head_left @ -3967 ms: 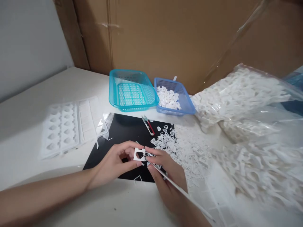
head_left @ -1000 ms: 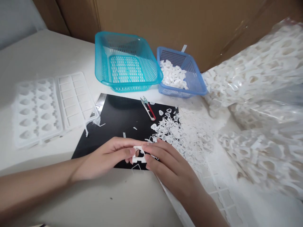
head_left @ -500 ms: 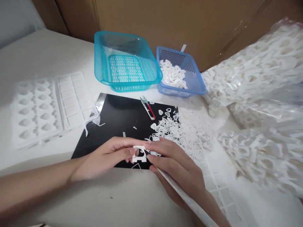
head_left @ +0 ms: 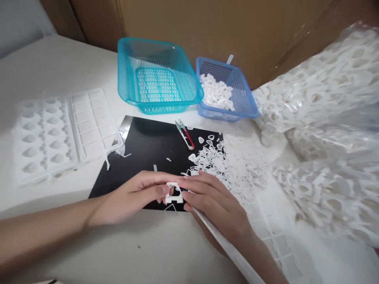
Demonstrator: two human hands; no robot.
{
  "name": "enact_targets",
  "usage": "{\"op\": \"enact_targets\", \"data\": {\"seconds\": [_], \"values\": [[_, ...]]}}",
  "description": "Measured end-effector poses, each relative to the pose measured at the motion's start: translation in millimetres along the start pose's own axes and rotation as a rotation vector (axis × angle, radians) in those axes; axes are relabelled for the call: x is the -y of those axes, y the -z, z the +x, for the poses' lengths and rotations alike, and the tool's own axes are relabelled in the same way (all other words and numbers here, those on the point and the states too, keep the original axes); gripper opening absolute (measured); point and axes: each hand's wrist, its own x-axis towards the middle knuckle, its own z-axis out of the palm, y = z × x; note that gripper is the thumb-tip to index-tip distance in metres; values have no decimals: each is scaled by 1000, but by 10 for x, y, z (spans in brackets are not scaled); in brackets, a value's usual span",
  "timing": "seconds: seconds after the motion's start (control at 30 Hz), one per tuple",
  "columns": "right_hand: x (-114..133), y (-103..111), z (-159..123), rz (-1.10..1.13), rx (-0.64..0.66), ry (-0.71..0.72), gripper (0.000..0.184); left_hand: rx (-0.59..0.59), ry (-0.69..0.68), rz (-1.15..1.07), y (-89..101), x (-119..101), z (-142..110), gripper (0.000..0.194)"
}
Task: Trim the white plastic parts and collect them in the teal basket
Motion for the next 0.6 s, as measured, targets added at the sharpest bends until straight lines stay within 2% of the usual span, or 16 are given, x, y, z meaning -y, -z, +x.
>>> {"op": "enact_targets", "data": {"seconds": [0.1,0.2,0.33,0.5,0.6], "values": [[-5,0,-15,-20,-107,9,10,12,22,21,-10,-10,-3,24],[-50,16,-22,-127,-196,-84,11,17,26,-1,-27,-7,-2,18],[-203,27,-25,-272,-23,-267,13,38,-24,-46,-39,27,3,11],[-382,5,-55,-363,90,-278,23,-1,-13,-19,-32,48,-3,14],[-366,15,-50,-352,89,-280,25,-12,2,-20,-35,39,-7,20]]}}
